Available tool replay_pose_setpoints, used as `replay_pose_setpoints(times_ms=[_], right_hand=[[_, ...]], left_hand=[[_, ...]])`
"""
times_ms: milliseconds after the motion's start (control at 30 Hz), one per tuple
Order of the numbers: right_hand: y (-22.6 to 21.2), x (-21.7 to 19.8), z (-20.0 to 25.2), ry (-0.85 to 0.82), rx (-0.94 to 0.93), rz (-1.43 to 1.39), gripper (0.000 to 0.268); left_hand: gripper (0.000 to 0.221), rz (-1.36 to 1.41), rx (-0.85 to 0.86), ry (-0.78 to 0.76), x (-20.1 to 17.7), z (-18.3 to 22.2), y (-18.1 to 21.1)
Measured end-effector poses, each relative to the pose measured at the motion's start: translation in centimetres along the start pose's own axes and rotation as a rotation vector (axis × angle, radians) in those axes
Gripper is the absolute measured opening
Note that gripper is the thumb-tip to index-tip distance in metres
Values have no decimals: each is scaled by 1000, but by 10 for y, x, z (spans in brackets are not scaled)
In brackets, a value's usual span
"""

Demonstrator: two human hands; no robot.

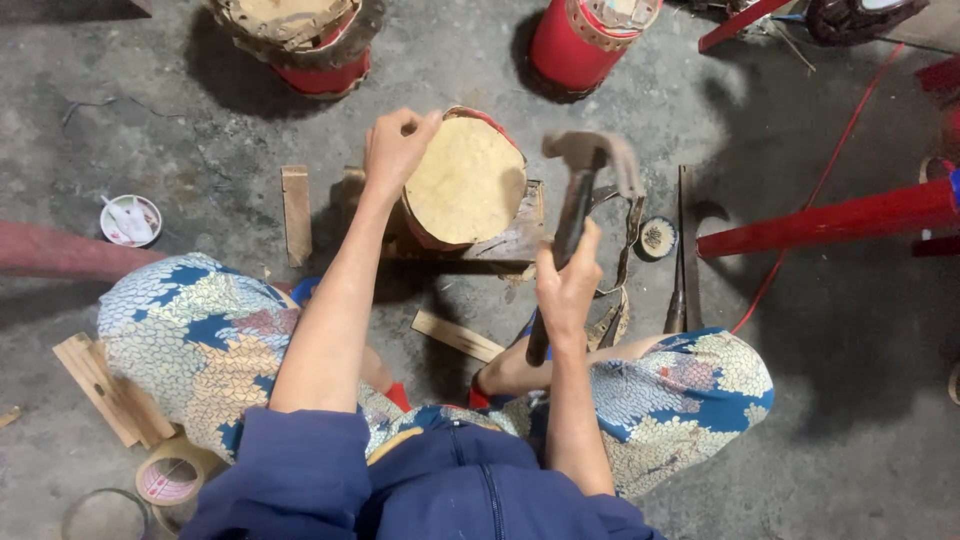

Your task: Fitting and securing a drum head onto a wooden drum body using a hammer and metal tools

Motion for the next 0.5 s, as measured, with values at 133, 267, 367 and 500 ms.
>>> replay_pose_setpoints(times_ms=[133, 267, 367, 500], right_hand=[[-5, -10, -8, 46, -58, 9, 42], [20, 7, -3, -70, 26, 50, 41], [-8, 3, -3, -118, 65, -32, 26], [-41, -17, -6, -19, 140, -322, 28]], left_hand=[[49, -1, 15, -35, -11, 11, 23], [52, -40, 33, -122, -12, 15, 37], [52, -64, 28, -139, -13, 17, 46], [47, -59, 80, -134, -4, 12, 37]])
Point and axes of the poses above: each hand's wrist, its own z-axis away from the middle knuckle, its own x-axis out of the palm, y = z × x, the point moved 4 cm from there along -z, towards the middle knuckle, and after that the axes turned 6 degrees about -z, right-handed, at the moved point
